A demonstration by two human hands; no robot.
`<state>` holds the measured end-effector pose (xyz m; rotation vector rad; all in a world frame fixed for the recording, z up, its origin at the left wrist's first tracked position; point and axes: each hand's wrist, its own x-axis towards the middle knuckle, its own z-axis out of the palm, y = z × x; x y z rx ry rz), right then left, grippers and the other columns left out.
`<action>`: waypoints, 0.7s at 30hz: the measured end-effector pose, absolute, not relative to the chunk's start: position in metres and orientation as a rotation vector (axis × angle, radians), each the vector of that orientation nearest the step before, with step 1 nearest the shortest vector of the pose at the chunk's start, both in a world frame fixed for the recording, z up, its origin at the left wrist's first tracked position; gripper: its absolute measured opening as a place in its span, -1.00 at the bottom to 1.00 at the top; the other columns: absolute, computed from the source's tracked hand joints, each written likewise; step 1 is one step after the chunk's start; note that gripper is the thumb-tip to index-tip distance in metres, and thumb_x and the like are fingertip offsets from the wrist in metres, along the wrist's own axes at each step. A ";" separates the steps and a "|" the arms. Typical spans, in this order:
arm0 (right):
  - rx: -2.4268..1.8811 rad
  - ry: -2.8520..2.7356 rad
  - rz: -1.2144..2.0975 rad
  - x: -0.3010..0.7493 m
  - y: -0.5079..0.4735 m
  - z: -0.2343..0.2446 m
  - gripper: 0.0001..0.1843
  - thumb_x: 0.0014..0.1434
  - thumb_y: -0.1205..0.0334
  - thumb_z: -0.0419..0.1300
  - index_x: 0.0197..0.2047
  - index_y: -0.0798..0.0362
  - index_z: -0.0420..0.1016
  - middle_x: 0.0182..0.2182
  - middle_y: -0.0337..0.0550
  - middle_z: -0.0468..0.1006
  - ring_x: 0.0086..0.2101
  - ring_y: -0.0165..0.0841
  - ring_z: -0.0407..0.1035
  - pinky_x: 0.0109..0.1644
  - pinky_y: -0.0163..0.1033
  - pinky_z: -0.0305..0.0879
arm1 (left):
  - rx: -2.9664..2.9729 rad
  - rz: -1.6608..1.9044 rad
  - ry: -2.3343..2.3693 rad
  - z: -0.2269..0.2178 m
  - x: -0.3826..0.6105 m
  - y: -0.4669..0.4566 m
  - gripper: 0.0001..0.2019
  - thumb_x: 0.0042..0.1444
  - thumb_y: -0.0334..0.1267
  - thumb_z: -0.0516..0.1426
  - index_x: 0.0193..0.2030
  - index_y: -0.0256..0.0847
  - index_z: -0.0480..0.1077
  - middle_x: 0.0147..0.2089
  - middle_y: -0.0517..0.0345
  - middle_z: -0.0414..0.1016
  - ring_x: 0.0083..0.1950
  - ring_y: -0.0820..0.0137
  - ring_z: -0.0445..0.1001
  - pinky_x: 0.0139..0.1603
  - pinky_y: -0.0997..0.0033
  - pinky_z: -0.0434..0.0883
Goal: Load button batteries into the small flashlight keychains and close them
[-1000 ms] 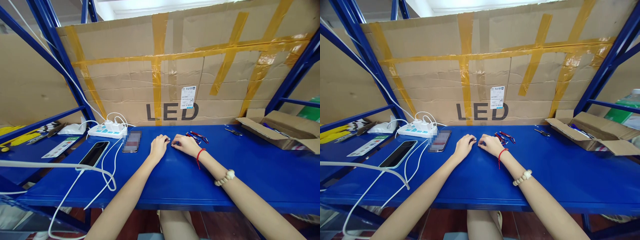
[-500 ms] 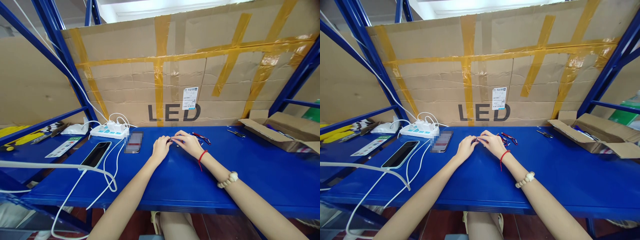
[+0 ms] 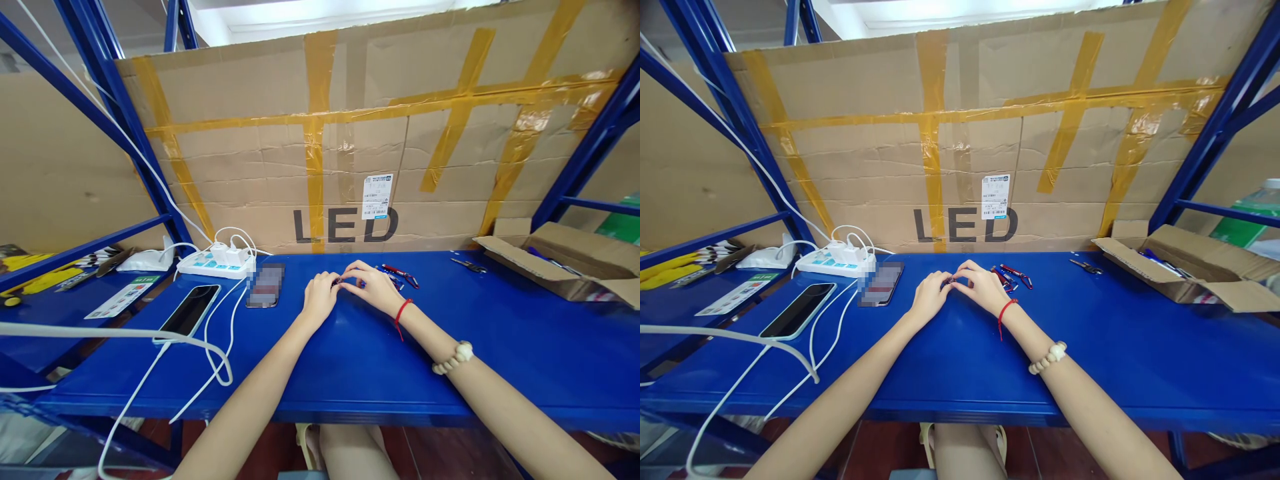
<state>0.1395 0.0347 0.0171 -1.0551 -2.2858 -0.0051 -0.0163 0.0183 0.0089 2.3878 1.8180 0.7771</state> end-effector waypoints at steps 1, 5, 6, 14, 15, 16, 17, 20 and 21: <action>-1.070 -2.285 -0.022 0.140 0.035 0.018 -0.76 0.18 0.07 0.05 -0.23 -0.02 0.47 -0.15 -0.22 0.43 -0.51 -0.57 0.32 -0.49 -0.43 0.17 | 2.383 0.773 1.831 0.009 -0.016 0.018 -0.83 0.18 -0.26 -0.02 -0.17 -0.12 0.37 -0.18 0.13 0.43 -0.10 0.36 0.36 -0.11 0.42 0.28; -1.180 -2.282 -0.099 0.142 0.037 0.020 -0.74 0.15 0.01 0.08 -0.21 -0.06 0.48 -0.26 -0.27 0.50 -0.50 -0.53 0.35 -0.51 -0.41 0.10 | 2.323 0.775 1.911 0.011 -0.017 0.016 -0.82 0.19 -0.22 -0.02 -0.16 -0.13 0.36 -0.15 0.11 0.43 -0.09 0.35 0.36 -0.11 0.40 0.28; -1.218 -2.295 -0.113 0.143 0.037 0.020 -0.72 0.13 -0.01 0.09 -0.22 -0.07 0.49 -0.31 -0.28 0.53 -0.47 -0.50 0.38 -0.51 -0.41 0.09 | 2.303 0.777 1.935 0.012 -0.017 0.016 -0.82 0.19 -0.23 -0.02 -0.16 -0.13 0.36 -0.15 0.11 0.43 -0.08 0.34 0.36 -0.11 0.40 0.27; -1.423 -2.434 -0.047 0.149 0.040 0.022 -0.71 0.02 -0.11 0.17 -0.40 -0.09 0.55 -0.45 -0.30 0.58 -0.38 -0.38 0.44 -0.46 -0.38 0.11 | 2.279 0.766 1.982 0.013 -0.017 0.016 -0.83 0.18 -0.23 -0.01 -0.16 -0.13 0.37 -0.14 0.10 0.43 -0.08 0.33 0.36 -0.12 0.38 0.27; -1.425 -2.436 -0.038 0.150 0.040 0.022 -0.73 0.03 -0.08 0.18 -0.41 -0.09 0.55 -0.43 -0.31 0.59 -0.37 -0.38 0.44 -0.46 -0.38 0.12 | 2.280 0.760 1.981 0.013 -0.017 0.016 -0.83 0.18 -0.23 -0.01 -0.16 -0.13 0.37 -0.14 0.10 0.43 -0.08 0.33 0.36 -0.12 0.39 0.27; -1.427 -2.434 -0.028 0.150 0.040 0.021 -0.75 0.03 -0.06 0.18 -0.41 -0.09 0.55 -0.41 -0.31 0.59 -0.35 -0.39 0.44 -0.45 -0.38 0.13 | 2.282 0.757 1.978 0.013 -0.017 0.015 -0.83 0.18 -0.23 -0.01 -0.16 -0.13 0.37 -0.14 0.10 0.43 -0.08 0.34 0.36 -0.12 0.39 0.27; -1.432 -2.429 -0.015 0.150 0.040 0.021 -0.77 0.04 -0.04 0.18 -0.40 -0.10 0.55 -0.39 -0.31 0.59 -0.34 -0.39 0.44 -0.45 -0.38 0.14 | 2.283 0.758 1.973 0.013 -0.017 0.015 -0.83 0.18 -0.23 -0.01 -0.16 -0.13 0.37 -0.14 0.11 0.43 -0.08 0.34 0.36 -0.11 0.39 0.27; -1.483 -2.410 0.010 0.150 0.041 0.021 -0.79 0.04 -0.01 0.19 -0.35 -0.09 0.55 -0.38 -0.30 0.59 -0.32 -0.38 0.45 -0.44 -0.38 0.16 | 2.280 0.769 1.966 0.014 -0.017 0.015 -0.83 0.18 -0.23 -0.01 -0.16 -0.13 0.37 -0.14 0.11 0.43 -0.08 0.34 0.36 -0.12 0.39 0.27; -1.503 -2.405 0.003 0.149 0.041 0.021 -0.79 0.04 0.00 0.19 -0.35 -0.09 0.55 -0.38 -0.29 0.59 -0.31 -0.37 0.45 -0.44 -0.37 0.16 | 2.278 0.774 1.965 0.014 -0.017 0.015 -0.83 0.18 -0.24 -0.01 -0.16 -0.12 0.37 -0.14 0.11 0.43 -0.08 0.34 0.36 -0.12 0.39 0.27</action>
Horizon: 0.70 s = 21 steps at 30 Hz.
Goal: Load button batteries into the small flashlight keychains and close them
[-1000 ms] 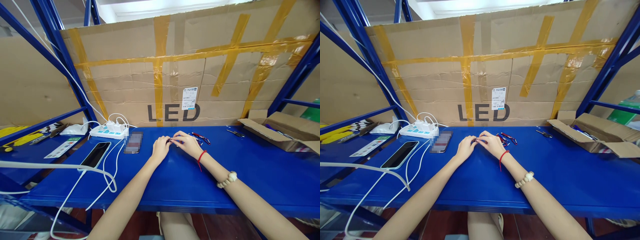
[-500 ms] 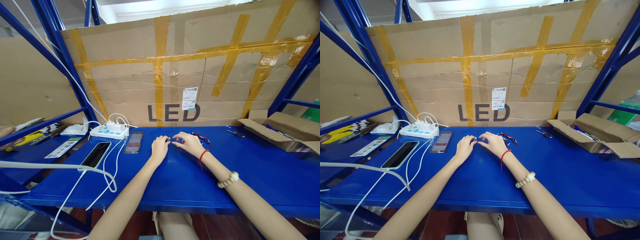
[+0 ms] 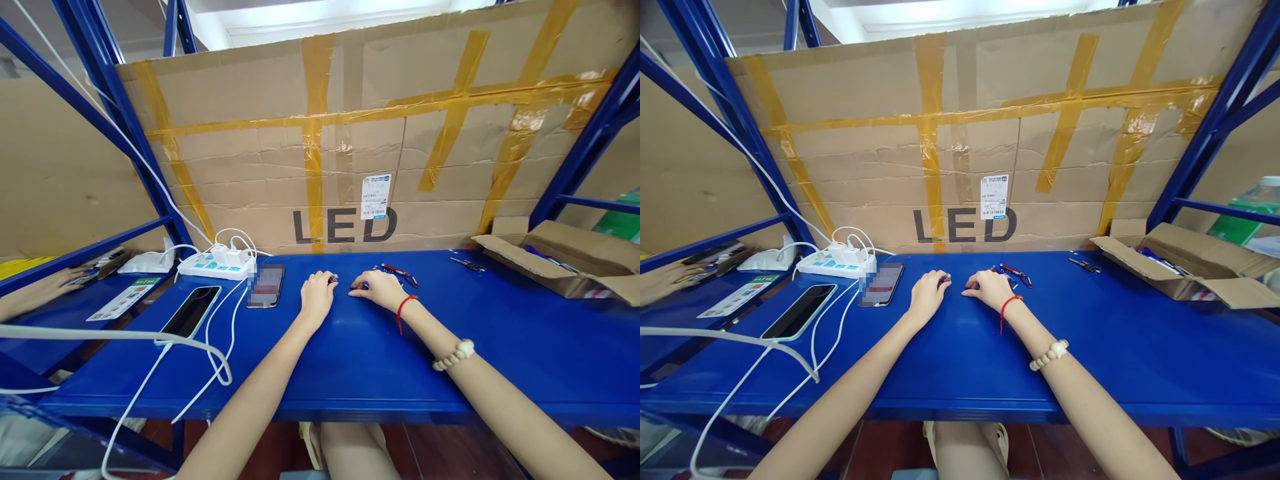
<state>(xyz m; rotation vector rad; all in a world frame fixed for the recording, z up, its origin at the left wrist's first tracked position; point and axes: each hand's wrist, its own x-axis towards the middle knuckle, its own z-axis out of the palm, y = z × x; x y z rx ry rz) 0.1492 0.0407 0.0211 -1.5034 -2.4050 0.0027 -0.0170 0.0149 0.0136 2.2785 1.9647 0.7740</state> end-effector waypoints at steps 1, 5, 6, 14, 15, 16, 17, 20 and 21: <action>-1.523 -2.401 -0.011 0.149 0.040 0.022 -0.80 0.05 0.01 0.19 -0.37 -0.08 0.55 -0.38 -0.27 0.59 -0.30 -0.36 0.45 -0.43 -0.37 0.16 | 2.277 0.778 1.964 0.014 -0.017 0.015 -0.83 0.18 -0.24 -0.01 -0.16 -0.12 0.37 -0.14 0.11 0.44 -0.08 0.34 0.36 -0.12 0.39 0.28; -1.598 -2.382 -0.028 0.147 0.038 0.026 -0.78 0.04 0.01 0.20 -0.45 -0.06 0.54 -0.39 -0.26 0.59 -0.30 -0.33 0.44 -0.43 -0.35 0.14 | 2.288 0.780 1.960 0.014 -0.017 0.015 -0.83 0.18 -0.23 -0.01 -0.17 -0.12 0.37 -0.14 0.12 0.44 -0.08 0.34 0.36 -0.13 0.40 0.28; -1.612 -2.376 -0.018 0.147 0.037 0.026 -0.78 0.04 0.00 0.20 -0.45 -0.05 0.53 -0.40 -0.26 0.59 -0.31 -0.33 0.44 -0.43 -0.35 0.14 | 2.293 0.781 1.960 0.014 -0.017 0.015 -0.83 0.18 -0.23 -0.01 -0.17 -0.12 0.37 -0.15 0.13 0.44 -0.08 0.34 0.36 -0.13 0.40 0.28; -1.608 -2.332 0.080 0.148 0.040 0.021 -0.77 0.01 -0.02 0.21 -0.45 -0.04 0.50 -0.42 -0.29 0.58 -0.36 -0.39 0.44 -0.45 -0.36 0.10 | 2.328 0.770 1.963 0.012 -0.017 0.016 -0.82 0.18 -0.21 -0.02 -0.16 -0.13 0.36 -0.15 0.12 0.44 -0.08 0.33 0.36 -0.13 0.42 0.28; -1.600 -2.329 0.088 0.148 0.040 0.021 -0.77 0.00 -0.02 0.22 -0.45 -0.04 0.50 -0.43 -0.29 0.58 -0.36 -0.40 0.44 -0.46 -0.37 0.10 | 2.331 0.774 1.959 0.011 -0.017 0.017 -0.82 0.18 -0.21 -0.01 -0.16 -0.14 0.36 -0.15 0.12 0.44 -0.08 0.34 0.36 -0.12 0.42 0.28; -1.595 -2.329 0.094 0.148 0.040 0.021 -0.78 0.00 -0.01 0.23 -0.45 -0.04 0.50 -0.43 -0.30 0.58 -0.37 -0.40 0.43 -0.46 -0.37 0.09 | 2.337 0.780 1.947 0.011 -0.018 0.017 -0.82 0.18 -0.21 -0.01 -0.16 -0.14 0.36 -0.15 0.12 0.44 -0.08 0.34 0.36 -0.12 0.42 0.28; -1.591 -2.333 0.095 0.148 0.040 0.021 -0.78 0.00 -0.01 0.23 -0.45 -0.04 0.50 -0.43 -0.30 0.57 -0.37 -0.40 0.43 -0.47 -0.37 0.09 | 2.347 0.787 1.924 0.010 -0.018 0.017 -0.82 0.18 -0.21 -0.01 -0.16 -0.15 0.36 -0.15 0.13 0.45 -0.08 0.35 0.37 -0.12 0.43 0.29; -1.567 -2.354 0.043 0.149 0.040 0.022 -0.77 0.02 -0.01 0.21 -0.47 -0.03 0.50 -0.43 -0.29 0.57 -0.37 -0.38 0.42 -0.47 -0.36 0.07 | 2.426 0.803 1.808 0.010 -0.017 0.018 -0.81 0.19 -0.19 -0.02 -0.15 -0.15 0.35 -0.15 0.16 0.47 -0.10 0.38 0.38 -0.13 0.45 0.29; -1.546 -2.350 0.009 0.149 0.040 0.023 -0.76 0.03 -0.01 0.20 -0.47 -0.03 0.50 -0.43 -0.28 0.56 -0.36 -0.37 0.42 -0.48 -0.36 0.06 | 2.458 0.804 1.775 0.010 -0.017 0.018 -0.81 0.19 -0.18 -0.02 -0.14 -0.14 0.35 -0.14 0.17 0.47 -0.10 0.38 0.38 -0.14 0.46 0.29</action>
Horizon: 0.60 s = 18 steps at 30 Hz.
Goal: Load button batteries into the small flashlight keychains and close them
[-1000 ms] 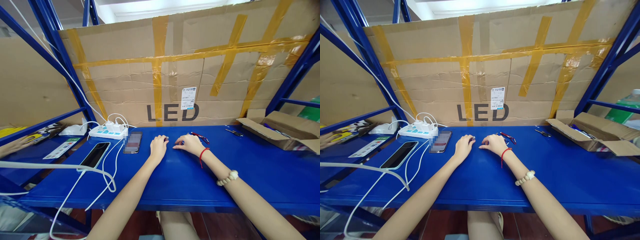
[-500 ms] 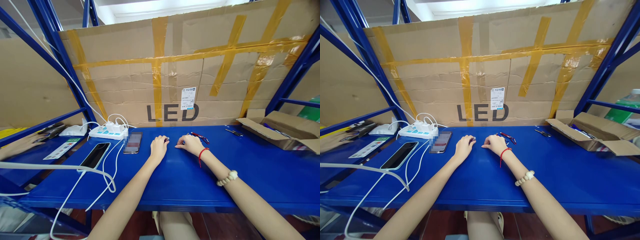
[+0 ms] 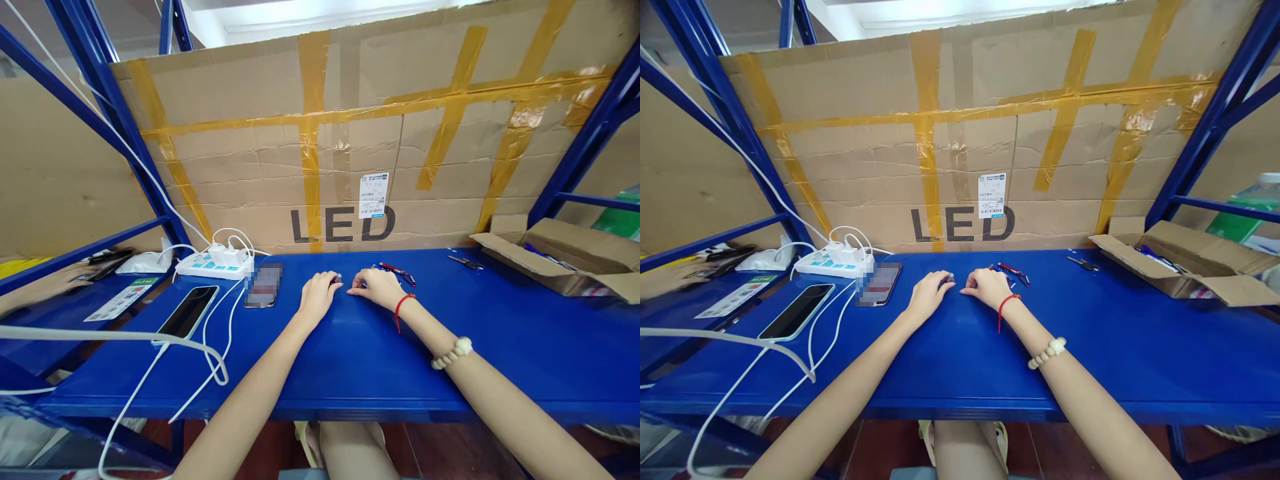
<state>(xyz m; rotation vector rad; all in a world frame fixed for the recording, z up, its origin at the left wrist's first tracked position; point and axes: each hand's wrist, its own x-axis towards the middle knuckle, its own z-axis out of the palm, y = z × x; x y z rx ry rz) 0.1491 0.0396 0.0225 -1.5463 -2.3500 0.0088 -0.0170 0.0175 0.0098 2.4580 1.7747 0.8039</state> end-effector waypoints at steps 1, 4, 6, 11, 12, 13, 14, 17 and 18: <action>-1.518 -2.333 -0.028 0.149 0.039 0.023 -0.76 0.04 -0.01 0.19 -0.47 -0.03 0.50 -0.41 -0.28 0.56 -0.36 -0.37 0.42 -0.48 -0.36 0.06 | 2.486 0.803 1.752 0.010 -0.016 0.017 -0.81 0.19 -0.18 -0.02 -0.14 -0.14 0.35 -0.14 0.18 0.47 -0.11 0.38 0.38 -0.14 0.46 0.29; -1.397 -2.189 -0.078 0.149 0.038 0.025 -0.76 0.08 0.00 0.15 -0.44 -0.04 0.49 -0.37 -0.29 0.54 -0.39 -0.40 0.40 -0.48 -0.36 0.07 | 2.524 0.801 1.748 0.009 -0.015 0.017 -0.80 0.19 -0.16 -0.02 -0.15 -0.14 0.35 -0.16 0.18 0.48 -0.14 0.37 0.39 -0.18 0.44 0.30; -1.304 -2.059 -0.032 0.148 0.038 0.025 -0.75 0.09 -0.01 0.13 -0.41 -0.04 0.49 -0.36 -0.30 0.54 -0.46 -0.45 0.38 -0.48 -0.36 0.11 | 2.523 0.794 1.771 0.009 -0.015 0.017 -0.80 0.19 -0.15 -0.02 -0.15 -0.14 0.35 -0.20 0.17 0.49 -0.17 0.36 0.40 -0.21 0.44 0.30; -1.137 -1.848 0.106 0.147 0.042 0.022 -0.73 0.05 -0.03 0.16 -0.43 0.00 0.49 -0.40 -0.25 0.54 -0.58 -0.49 0.31 -0.45 -0.35 0.20 | 2.536 0.796 1.786 0.009 -0.015 0.016 -0.79 0.18 -0.14 -0.02 -0.13 -0.12 0.34 -0.20 0.17 0.49 -0.17 0.36 0.40 -0.21 0.45 0.30; -1.109 -1.845 0.131 0.147 0.043 0.020 -0.73 0.05 -0.02 0.16 -0.43 0.01 0.50 -0.40 -0.24 0.54 -0.58 -0.49 0.30 -0.45 -0.35 0.21 | 2.542 0.792 1.781 0.009 -0.015 0.016 -0.79 0.19 -0.14 -0.02 -0.13 -0.13 0.34 -0.20 0.18 0.49 -0.17 0.36 0.40 -0.21 0.44 0.30; -1.078 -1.856 0.157 0.147 0.044 0.019 -0.73 0.06 -0.01 0.16 -0.42 0.02 0.50 -0.40 -0.23 0.54 -0.59 -0.49 0.30 -0.45 -0.34 0.22 | 2.547 0.786 1.778 0.010 -0.015 0.016 -0.79 0.19 -0.14 -0.02 -0.14 -0.13 0.34 -0.20 0.17 0.49 -0.17 0.36 0.39 -0.20 0.44 0.30; -1.045 -1.879 0.182 0.147 0.044 0.018 -0.73 0.07 0.00 0.15 -0.41 0.02 0.50 -0.40 -0.22 0.54 -0.59 -0.49 0.30 -0.45 -0.34 0.23 | 2.553 0.779 1.776 0.010 -0.014 0.015 -0.79 0.19 -0.14 -0.03 -0.14 -0.13 0.34 -0.20 0.17 0.49 -0.17 0.37 0.39 -0.20 0.44 0.30; -0.947 -1.956 0.235 0.145 0.044 0.016 -0.74 0.08 0.02 0.15 -0.40 0.04 0.50 -0.40 -0.21 0.52 -0.59 -0.50 0.28 -0.45 -0.34 0.25 | 2.564 0.775 1.784 0.012 -0.013 0.013 -0.80 0.19 -0.16 -0.03 -0.16 -0.15 0.34 -0.20 0.15 0.49 -0.17 0.36 0.39 -0.20 0.43 0.30; -0.924 -1.973 0.242 0.144 0.044 0.015 -0.74 0.08 0.02 0.15 -0.40 0.04 0.50 -0.40 -0.20 0.51 -0.59 -0.50 0.27 -0.45 -0.34 0.25 | 2.567 0.779 1.788 0.012 -0.013 0.012 -0.80 0.19 -0.16 -0.03 -0.17 -0.16 0.34 -0.20 0.15 0.49 -0.17 0.35 0.39 -0.20 0.42 0.31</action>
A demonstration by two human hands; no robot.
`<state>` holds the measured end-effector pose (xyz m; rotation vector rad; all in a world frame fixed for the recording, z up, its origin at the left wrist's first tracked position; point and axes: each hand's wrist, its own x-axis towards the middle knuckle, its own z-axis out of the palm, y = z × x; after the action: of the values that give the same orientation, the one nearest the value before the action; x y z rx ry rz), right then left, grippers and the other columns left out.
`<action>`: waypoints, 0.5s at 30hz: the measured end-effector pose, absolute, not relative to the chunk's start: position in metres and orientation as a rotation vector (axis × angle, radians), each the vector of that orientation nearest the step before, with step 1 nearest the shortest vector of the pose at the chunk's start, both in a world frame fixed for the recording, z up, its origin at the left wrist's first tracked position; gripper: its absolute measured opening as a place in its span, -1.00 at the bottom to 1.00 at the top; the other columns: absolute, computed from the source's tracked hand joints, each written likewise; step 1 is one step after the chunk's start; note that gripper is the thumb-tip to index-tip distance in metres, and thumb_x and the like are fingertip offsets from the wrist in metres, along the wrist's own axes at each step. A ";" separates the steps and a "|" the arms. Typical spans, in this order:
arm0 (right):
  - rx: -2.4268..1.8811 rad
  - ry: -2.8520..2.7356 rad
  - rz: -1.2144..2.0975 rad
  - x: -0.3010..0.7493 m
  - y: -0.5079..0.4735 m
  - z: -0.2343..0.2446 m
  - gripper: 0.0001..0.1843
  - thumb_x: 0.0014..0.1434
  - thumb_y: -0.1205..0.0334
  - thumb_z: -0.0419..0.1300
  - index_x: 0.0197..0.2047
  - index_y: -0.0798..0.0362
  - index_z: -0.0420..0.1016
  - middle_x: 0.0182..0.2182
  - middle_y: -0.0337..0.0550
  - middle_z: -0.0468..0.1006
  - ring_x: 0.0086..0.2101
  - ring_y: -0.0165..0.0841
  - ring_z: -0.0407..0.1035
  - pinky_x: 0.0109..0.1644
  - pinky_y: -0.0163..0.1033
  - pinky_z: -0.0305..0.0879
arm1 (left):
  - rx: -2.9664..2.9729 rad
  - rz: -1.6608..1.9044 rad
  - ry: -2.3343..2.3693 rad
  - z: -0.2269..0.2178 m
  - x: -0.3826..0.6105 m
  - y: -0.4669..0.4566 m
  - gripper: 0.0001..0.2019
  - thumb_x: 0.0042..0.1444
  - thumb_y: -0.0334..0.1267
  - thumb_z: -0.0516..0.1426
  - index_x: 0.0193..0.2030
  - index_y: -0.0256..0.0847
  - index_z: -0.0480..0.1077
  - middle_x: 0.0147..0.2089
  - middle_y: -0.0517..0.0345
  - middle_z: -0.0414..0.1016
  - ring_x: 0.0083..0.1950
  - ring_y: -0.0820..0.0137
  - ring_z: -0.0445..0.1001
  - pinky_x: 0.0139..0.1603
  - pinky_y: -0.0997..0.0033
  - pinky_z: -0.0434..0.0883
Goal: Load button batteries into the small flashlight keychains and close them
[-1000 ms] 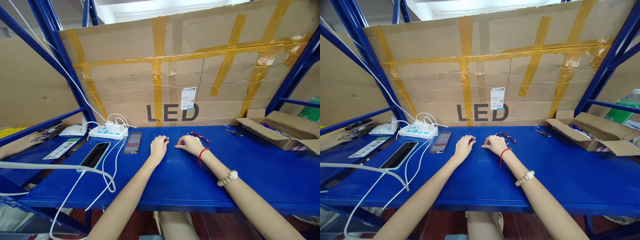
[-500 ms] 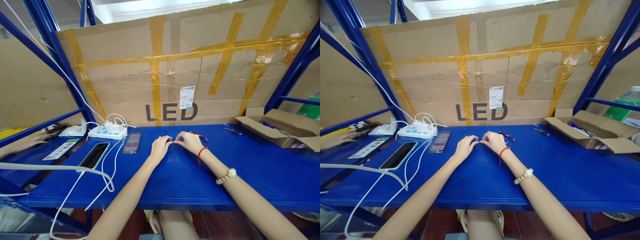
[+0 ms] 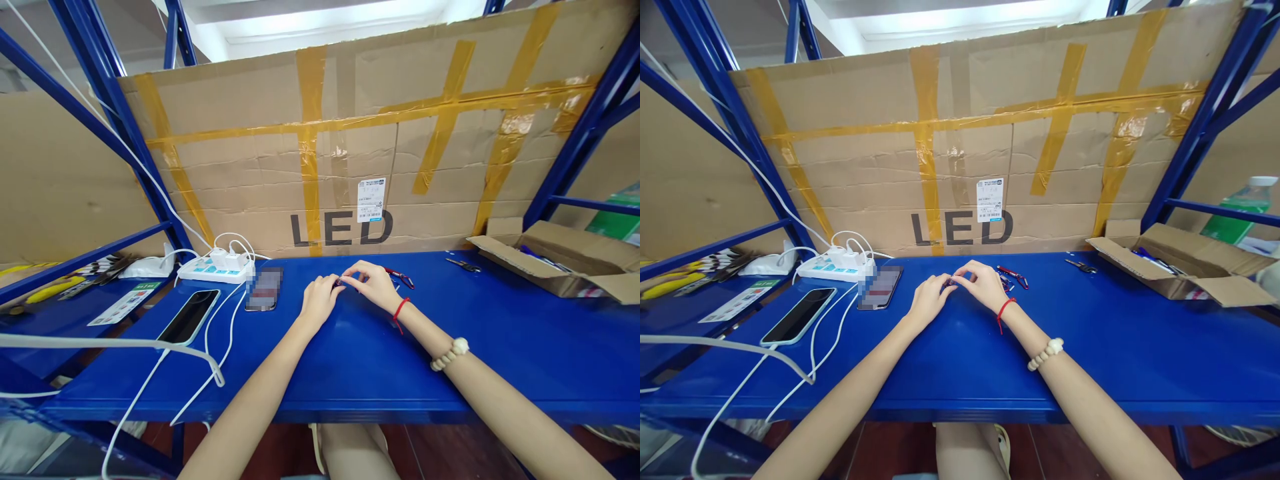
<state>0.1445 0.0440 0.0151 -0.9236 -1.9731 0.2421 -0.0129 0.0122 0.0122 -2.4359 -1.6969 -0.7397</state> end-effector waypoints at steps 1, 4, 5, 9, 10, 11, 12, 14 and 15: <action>-0.905 -1.982 0.244 0.144 0.044 0.015 -0.74 0.09 0.03 0.15 -0.39 0.04 0.50 -0.40 -0.20 0.51 -0.59 -0.51 0.27 -0.45 -0.34 0.25 | -2.431 -0.742 -1.696 0.013 -0.013 0.012 -0.81 0.19 -0.17 -0.03 -0.17 -0.17 0.34 -0.21 0.15 0.49 -0.18 0.35 0.39 -0.21 0.42 0.31; -0.864 -1.993 0.218 0.144 0.044 0.014 -0.74 0.09 0.03 0.15 -0.38 0.03 0.52 -0.41 -0.20 0.50 -0.58 -0.50 0.26 -0.46 -0.34 0.25 | -2.426 -0.754 -1.698 0.014 -0.012 0.010 -0.83 0.19 -0.19 -0.02 -0.18 -0.16 0.33 -0.20 0.15 0.49 -0.17 0.35 0.40 -0.20 0.41 0.31; -0.849 -2.000 0.208 0.144 0.045 0.014 -0.74 0.10 0.03 0.14 -0.38 0.03 0.53 -0.42 -0.20 0.50 -0.57 -0.50 0.26 -0.46 -0.34 0.24 | -2.428 -0.762 -1.700 0.014 -0.012 0.010 -0.83 0.19 -0.19 -0.02 -0.18 -0.16 0.33 -0.20 0.15 0.49 -0.17 0.36 0.40 -0.19 0.42 0.31; -0.807 -2.040 0.194 0.145 0.046 0.013 -0.74 0.10 0.03 0.14 -0.36 0.01 0.55 -0.39 -0.20 0.51 -0.57 -0.50 0.26 -0.46 -0.34 0.25 | -2.438 -0.786 -1.705 0.015 -0.013 0.009 -0.82 0.19 -0.19 -0.03 -0.17 -0.17 0.33 -0.21 0.14 0.48 -0.16 0.35 0.40 -0.20 0.41 0.32; -0.814 -2.046 0.191 0.145 0.046 0.013 -0.74 0.10 0.02 0.14 -0.36 0.00 0.54 -0.37 -0.19 0.51 -0.57 -0.50 0.27 -0.46 -0.34 0.25 | -2.444 -0.790 -1.700 0.015 -0.014 0.009 -0.81 0.20 -0.20 -0.03 -0.17 -0.17 0.33 -0.22 0.13 0.48 -0.17 0.34 0.40 -0.19 0.41 0.32; -0.829 -2.049 0.189 0.145 0.045 0.013 -0.74 0.09 0.02 0.15 -0.35 0.00 0.54 -0.36 -0.19 0.51 -0.57 -0.50 0.27 -0.46 -0.34 0.26 | -2.452 -0.798 -1.694 0.015 -0.014 0.009 -0.81 0.20 -0.21 -0.04 -0.16 -0.17 0.33 -0.21 0.12 0.48 -0.17 0.34 0.40 -0.18 0.40 0.32; -0.850 -2.047 0.188 0.144 0.044 0.013 -0.74 0.08 0.01 0.16 -0.31 0.00 0.53 -0.36 -0.20 0.50 -0.58 -0.50 0.27 -0.46 -0.34 0.27 | -2.463 -0.808 -1.682 0.015 -0.015 0.010 -0.81 0.20 -0.22 -0.04 -0.14 -0.18 0.33 -0.21 0.12 0.48 -0.16 0.34 0.40 -0.17 0.40 0.32; -0.888 -2.036 0.195 0.143 0.041 0.014 -0.69 0.05 -0.01 0.18 -0.20 -0.01 0.49 -0.36 -0.21 0.50 -0.59 -0.50 0.27 -0.47 -0.34 0.28 | -2.497 -0.829 -1.639 0.014 -0.016 0.010 -0.80 0.20 -0.24 -0.04 -0.10 -0.18 0.32 -0.18 0.11 0.47 -0.15 0.35 0.40 -0.15 0.41 0.32; -0.897 -2.037 0.200 0.142 0.040 0.015 -0.66 0.05 -0.02 0.18 -0.16 -0.01 0.46 -0.37 -0.21 0.50 -0.59 -0.50 0.27 -0.47 -0.34 0.28 | -2.517 -0.837 -1.616 0.014 -0.016 0.010 -0.79 0.20 -0.24 -0.04 -0.08 -0.18 0.31 -0.18 0.11 0.46 -0.15 0.36 0.40 -0.14 0.41 0.33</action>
<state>0.1424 0.0401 0.0149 -0.8970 -2.0375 0.1997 -0.0160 0.0098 0.0139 -2.5166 -1.6157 -0.8369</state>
